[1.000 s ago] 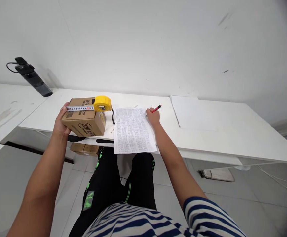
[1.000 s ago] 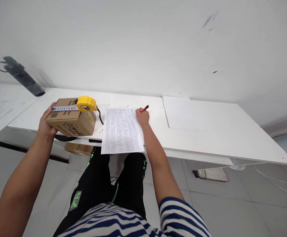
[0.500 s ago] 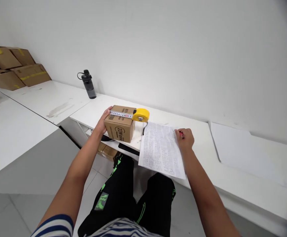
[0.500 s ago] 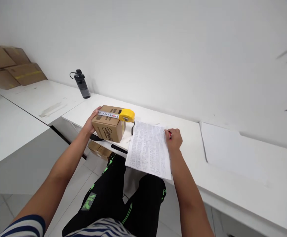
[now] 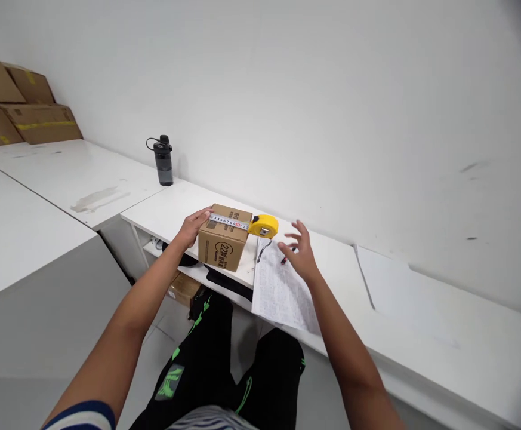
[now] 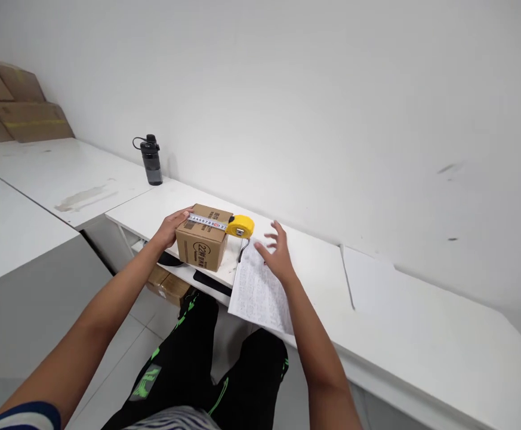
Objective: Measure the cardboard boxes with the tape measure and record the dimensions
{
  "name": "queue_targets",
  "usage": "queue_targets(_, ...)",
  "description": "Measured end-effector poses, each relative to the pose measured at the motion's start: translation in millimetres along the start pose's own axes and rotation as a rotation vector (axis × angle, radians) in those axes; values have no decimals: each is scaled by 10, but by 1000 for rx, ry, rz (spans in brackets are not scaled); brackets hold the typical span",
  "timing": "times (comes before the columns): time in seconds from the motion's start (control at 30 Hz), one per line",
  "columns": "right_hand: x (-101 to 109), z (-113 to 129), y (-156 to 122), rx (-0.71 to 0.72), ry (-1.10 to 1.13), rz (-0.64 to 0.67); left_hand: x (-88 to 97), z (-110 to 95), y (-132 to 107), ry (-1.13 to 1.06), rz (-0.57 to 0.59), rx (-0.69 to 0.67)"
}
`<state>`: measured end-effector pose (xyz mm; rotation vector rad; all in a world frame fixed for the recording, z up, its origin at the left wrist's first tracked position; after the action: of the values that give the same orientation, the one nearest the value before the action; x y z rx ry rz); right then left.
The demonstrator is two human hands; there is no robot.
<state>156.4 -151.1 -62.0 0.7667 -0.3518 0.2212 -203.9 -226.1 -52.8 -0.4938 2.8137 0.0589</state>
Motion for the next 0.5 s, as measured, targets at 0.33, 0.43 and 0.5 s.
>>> queue_targets(0.33, -583, 665, 191, -22, 126, -76, 22, -373, 10, 429, 63, -92)
queue_targets(0.43, -524, 718, 137, 5, 70, -126, -22, -632, 94, 640, 115, -129)
queue_targets(0.5, -500, 855, 72, 82, 34, -191, -128, -851, 180, 671, 201, -127)
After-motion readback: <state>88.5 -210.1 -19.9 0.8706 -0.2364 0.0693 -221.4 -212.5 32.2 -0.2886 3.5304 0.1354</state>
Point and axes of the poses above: each hand's wrist, its own y-axis towards the middle knuckle, its own x-axis out of the back of the hand, z = x × y, the point moved 5 cm from there along y, towards the middle knuckle, and after that the axes turned 11 degrees about x, right-handed, at the moved point
